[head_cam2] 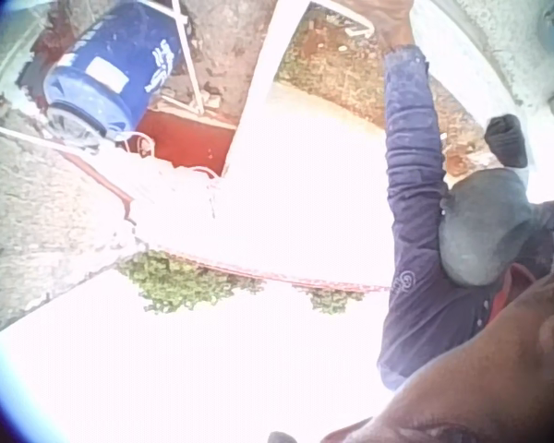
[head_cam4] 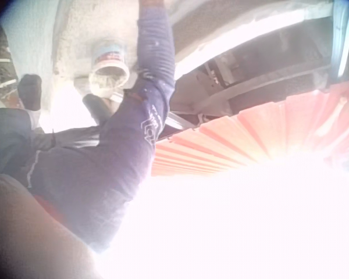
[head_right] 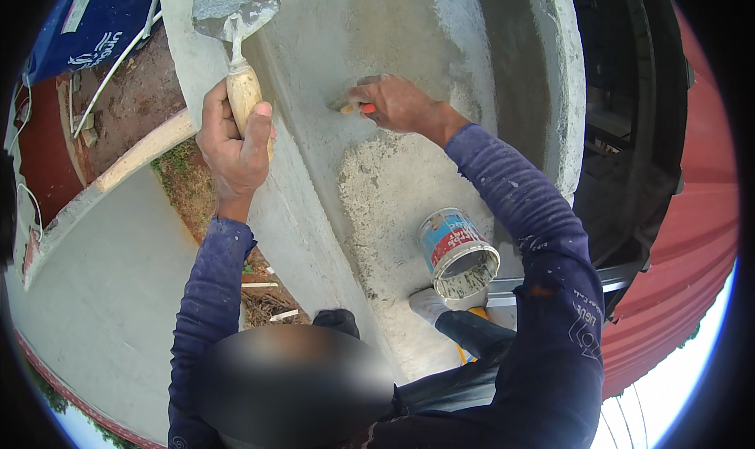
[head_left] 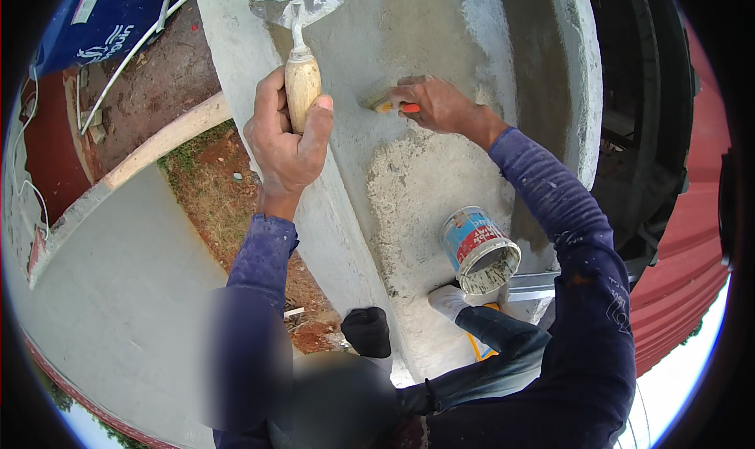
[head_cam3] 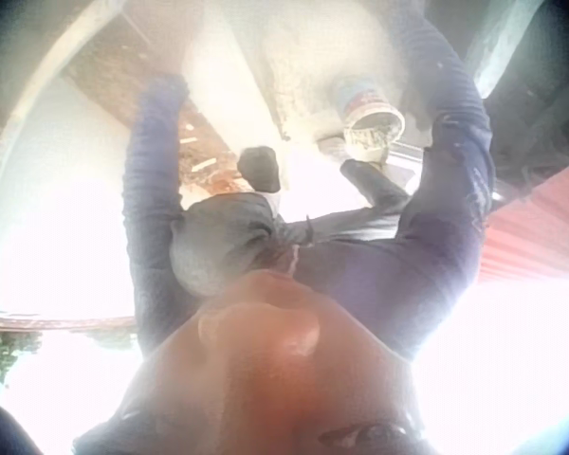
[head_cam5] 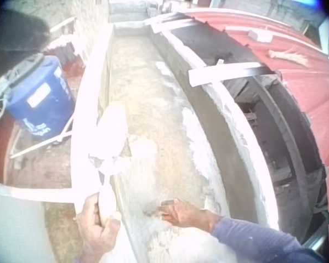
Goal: Applying and smoothing cement on a concrete ledge using a trowel and a brush.
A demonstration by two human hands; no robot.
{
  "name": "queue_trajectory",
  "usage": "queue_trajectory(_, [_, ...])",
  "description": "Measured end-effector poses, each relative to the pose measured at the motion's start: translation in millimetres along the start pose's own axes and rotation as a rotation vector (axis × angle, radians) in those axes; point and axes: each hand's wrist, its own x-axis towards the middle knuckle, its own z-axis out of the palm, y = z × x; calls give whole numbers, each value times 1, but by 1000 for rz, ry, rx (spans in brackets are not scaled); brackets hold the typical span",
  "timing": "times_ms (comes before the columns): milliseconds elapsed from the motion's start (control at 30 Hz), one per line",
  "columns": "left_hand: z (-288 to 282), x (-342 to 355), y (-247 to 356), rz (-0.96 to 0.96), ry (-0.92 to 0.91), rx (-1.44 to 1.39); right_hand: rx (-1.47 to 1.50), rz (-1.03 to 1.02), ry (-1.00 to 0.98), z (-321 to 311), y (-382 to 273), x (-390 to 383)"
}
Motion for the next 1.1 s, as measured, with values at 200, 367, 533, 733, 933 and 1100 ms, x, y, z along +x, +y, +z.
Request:
queue_trajectory(200, [1,1,-2,51,12,29,450,61,-22,-2,7,36])
queue_trajectory(367, [0,1,-3,22,5,2,186,170,580,-25,72,156])
queue_trajectory(533, [2,1,-4,9,-4,-1,88,179,700,-9,80,152])
queue_trajectory(733, [2,1,-3,52,-8,-21,-76,-46,98,82,-10,-38])
queue_trajectory(933, [3,0,-3,38,-9,-28,366,108,219,73,-51,-96])
queue_trajectory(1100, [3,1,-9,84,-5,-29,314,218,545,86,-60,-36])
